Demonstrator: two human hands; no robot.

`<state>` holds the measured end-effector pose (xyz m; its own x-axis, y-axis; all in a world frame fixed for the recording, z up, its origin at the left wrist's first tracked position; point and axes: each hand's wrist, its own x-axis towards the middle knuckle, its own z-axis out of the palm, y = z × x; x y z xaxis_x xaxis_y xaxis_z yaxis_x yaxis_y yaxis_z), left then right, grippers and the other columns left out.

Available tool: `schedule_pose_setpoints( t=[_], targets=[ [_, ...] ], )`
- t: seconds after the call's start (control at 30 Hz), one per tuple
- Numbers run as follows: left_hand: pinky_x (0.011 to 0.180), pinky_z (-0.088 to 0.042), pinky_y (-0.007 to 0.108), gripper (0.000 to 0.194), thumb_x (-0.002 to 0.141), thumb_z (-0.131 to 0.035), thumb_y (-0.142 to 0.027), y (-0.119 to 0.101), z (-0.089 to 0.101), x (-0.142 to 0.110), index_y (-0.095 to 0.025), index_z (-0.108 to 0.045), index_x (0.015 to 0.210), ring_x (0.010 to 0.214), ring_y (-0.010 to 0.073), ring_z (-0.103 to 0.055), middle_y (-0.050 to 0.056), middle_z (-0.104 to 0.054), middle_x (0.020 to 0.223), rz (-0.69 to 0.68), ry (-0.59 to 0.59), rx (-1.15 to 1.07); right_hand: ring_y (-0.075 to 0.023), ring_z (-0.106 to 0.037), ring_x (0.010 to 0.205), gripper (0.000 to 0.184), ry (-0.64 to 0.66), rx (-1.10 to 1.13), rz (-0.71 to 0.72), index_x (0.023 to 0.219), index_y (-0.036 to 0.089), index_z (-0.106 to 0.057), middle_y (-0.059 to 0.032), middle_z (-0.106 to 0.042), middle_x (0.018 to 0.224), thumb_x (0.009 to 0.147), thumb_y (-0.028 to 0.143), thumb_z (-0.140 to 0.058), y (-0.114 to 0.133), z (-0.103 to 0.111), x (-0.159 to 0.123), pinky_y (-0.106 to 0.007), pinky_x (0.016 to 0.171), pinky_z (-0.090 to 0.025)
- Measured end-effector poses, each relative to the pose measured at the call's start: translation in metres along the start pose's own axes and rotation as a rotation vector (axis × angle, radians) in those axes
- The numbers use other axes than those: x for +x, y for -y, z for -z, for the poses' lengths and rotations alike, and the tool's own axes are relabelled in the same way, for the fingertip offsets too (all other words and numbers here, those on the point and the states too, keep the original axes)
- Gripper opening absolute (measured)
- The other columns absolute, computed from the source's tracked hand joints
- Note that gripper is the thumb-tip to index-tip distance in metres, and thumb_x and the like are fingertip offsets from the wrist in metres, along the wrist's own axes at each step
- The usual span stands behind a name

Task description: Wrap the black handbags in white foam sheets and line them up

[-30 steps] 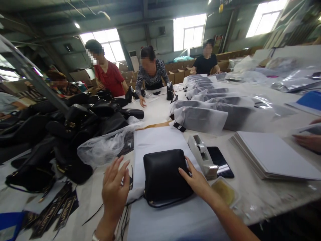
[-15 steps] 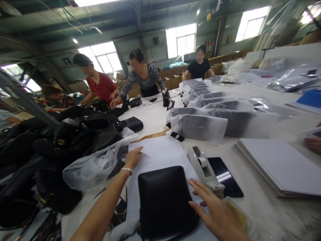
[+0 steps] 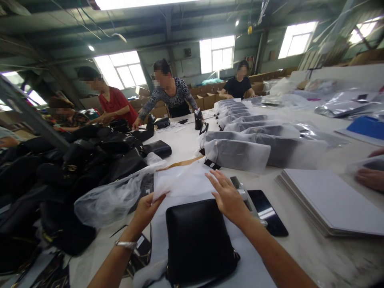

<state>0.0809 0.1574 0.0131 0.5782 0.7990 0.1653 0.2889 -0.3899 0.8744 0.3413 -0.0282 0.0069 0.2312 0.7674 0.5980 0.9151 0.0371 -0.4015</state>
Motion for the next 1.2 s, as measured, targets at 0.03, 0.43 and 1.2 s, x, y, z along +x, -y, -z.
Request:
schedule_pose_setpoints(
  t=[0.03,0.43,1.2],
  targets=[
    [0.088,-0.055,0.040,0.034,0.079,-0.070,-0.049,-0.002,0.004,-0.010,-0.020,-0.079,0.095,0.093,0.0300,-0.069,0.005,-0.078,0.089,-0.013,0.014,-0.001,-0.0256,-0.028,0.146,0.077,0.015,-0.022,0.033,0.154,0.031,-0.030,-0.0043,-0.038,0.156,0.085,0.000,-0.045,0.001,-0.001,0.008,-0.049,0.119,-0.032],
    [0.114,-0.035,0.046,0.021,0.075,-0.076,-0.030,-0.025,0.024,-0.077,-0.024,-0.080,0.094,0.118,0.0326,-0.062,0.012,-0.071,0.119,-0.062,0.163,-0.205,-0.0250,-0.032,0.145,0.038,0.074,-0.120,0.360,0.101,0.024,-0.070,-0.0012,-0.056,0.142,0.082,-0.002,-0.050,0.043,0.032,0.037,-0.057,0.122,-0.009],
    [0.109,-0.046,0.049,0.050,0.094,-0.057,-0.040,-0.042,-0.044,-0.159,-0.022,-0.049,0.140,0.134,0.0266,-0.050,0.009,-0.052,0.146,-0.689,0.234,0.765,-0.0196,-0.064,0.118,0.032,0.033,-0.049,0.448,0.121,0.020,-0.067,-0.0069,-0.071,0.119,0.097,0.009,-0.049,0.039,0.000,-0.135,-0.041,0.105,-0.050]
  ],
)
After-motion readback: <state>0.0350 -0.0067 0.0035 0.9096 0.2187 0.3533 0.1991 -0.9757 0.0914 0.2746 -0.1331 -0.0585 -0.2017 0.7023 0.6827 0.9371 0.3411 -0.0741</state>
